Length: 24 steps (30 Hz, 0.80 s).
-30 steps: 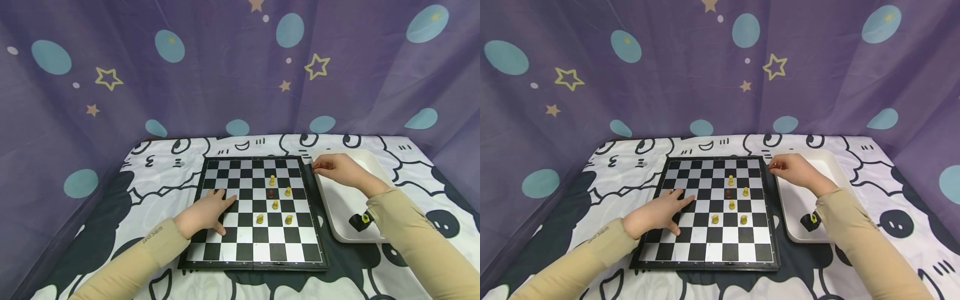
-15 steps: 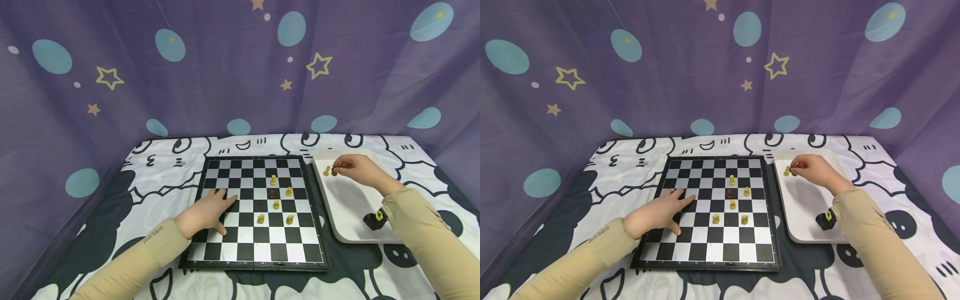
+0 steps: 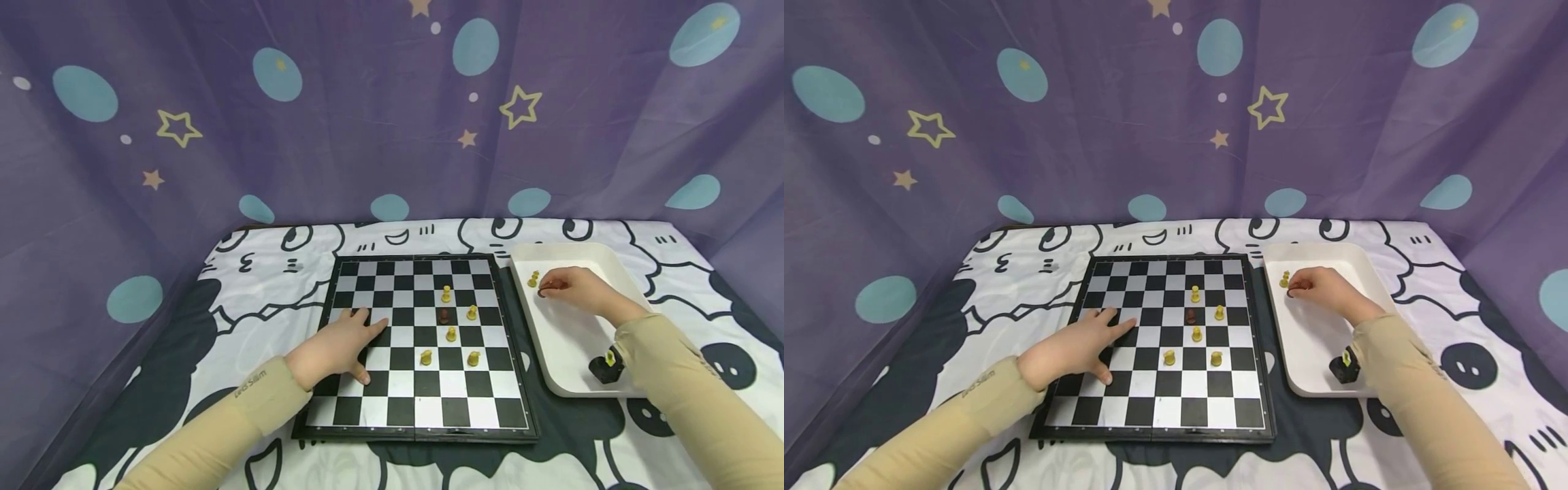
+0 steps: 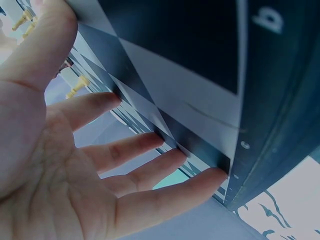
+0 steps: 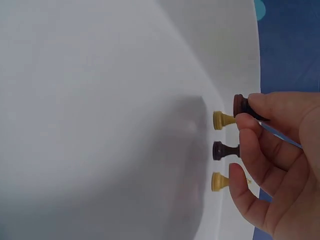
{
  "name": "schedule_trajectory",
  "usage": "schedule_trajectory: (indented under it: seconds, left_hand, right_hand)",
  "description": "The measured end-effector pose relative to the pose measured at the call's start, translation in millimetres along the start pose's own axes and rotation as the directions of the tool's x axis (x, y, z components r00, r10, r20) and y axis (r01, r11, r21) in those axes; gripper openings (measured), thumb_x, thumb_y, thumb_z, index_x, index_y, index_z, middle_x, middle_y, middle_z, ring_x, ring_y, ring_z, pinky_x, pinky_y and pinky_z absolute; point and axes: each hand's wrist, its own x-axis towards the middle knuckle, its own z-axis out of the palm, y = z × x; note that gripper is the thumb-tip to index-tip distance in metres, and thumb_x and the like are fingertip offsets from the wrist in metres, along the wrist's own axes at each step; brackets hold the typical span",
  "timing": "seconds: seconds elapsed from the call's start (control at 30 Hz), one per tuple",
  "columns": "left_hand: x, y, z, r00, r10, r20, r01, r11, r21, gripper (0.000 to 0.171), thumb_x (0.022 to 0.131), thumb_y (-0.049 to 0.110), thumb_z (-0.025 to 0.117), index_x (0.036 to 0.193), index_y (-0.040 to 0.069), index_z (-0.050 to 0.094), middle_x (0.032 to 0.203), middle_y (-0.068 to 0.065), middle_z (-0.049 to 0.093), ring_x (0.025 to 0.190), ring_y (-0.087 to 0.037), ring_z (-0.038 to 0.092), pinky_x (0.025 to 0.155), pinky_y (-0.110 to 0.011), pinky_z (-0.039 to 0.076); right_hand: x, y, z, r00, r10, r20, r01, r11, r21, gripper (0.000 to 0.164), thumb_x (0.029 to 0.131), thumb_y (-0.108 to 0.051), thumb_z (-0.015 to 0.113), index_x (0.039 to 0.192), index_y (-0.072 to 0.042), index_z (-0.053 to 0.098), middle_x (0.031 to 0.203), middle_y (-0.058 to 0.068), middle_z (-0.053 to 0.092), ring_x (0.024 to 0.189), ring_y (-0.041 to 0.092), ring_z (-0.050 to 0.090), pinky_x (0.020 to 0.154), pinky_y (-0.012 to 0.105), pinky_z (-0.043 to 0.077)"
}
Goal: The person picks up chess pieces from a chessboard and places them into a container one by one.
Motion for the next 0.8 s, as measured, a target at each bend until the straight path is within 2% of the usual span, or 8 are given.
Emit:
schedule_trajectory:
  seconds: [0.23,0.5,0.8]
  left_hand:
    - [0.0,-0.3,0.2,1.0,-0.001,0.001,0.001,1.0,-0.006,0.099,0.06,0.038,0.084,0.146,0.015,0.039,0.143,-0.022,0.038,0.128,-0.045,0.036,0.099,-0.049,0.043]
    - [-1.1,-0.2,-0.5,0.999,0.021,-0.025,-0.021,1.0,-0.001,0.099,0.059,0.038,0.085,0.144,0.012,0.041,0.138,-0.022,0.042,0.124,-0.044,0.04,0.096,-0.048,0.045]
    - [-1.6,0.1,-0.7,1.0,0.019,-0.022,-0.019,1.0,-0.006,0.099,0.059,0.037,0.085,0.144,0.012,0.041,0.139,-0.023,0.041,0.124,-0.045,0.039,0.095,-0.049,0.045]
  right_hand:
    - [6.2,-2.9,9.9,0.999,-0.038,0.025,0.038,0.999,-0.005,0.009,0.084,-0.003,0.066,0.091,0.0,0.069,0.086,0.011,0.072,0.077,0.014,0.065,0.075,0.032,0.049]
    - [8.4,-0.7,16.1,0.998,-0.056,0.027,0.057,0.998,-0.021,0.006,0.083,-0.003,0.066,0.088,-0.004,0.069,0.081,0.006,0.071,0.073,0.009,0.06,0.073,0.032,0.048]
    - [9.3,3.5,21.1,0.998,-0.062,0.034,0.063,0.997,-0.037,0.005,0.082,-0.003,0.066,0.086,-0.005,0.068,0.081,0.005,0.071,0.075,0.008,0.06,0.074,0.033,0.047]
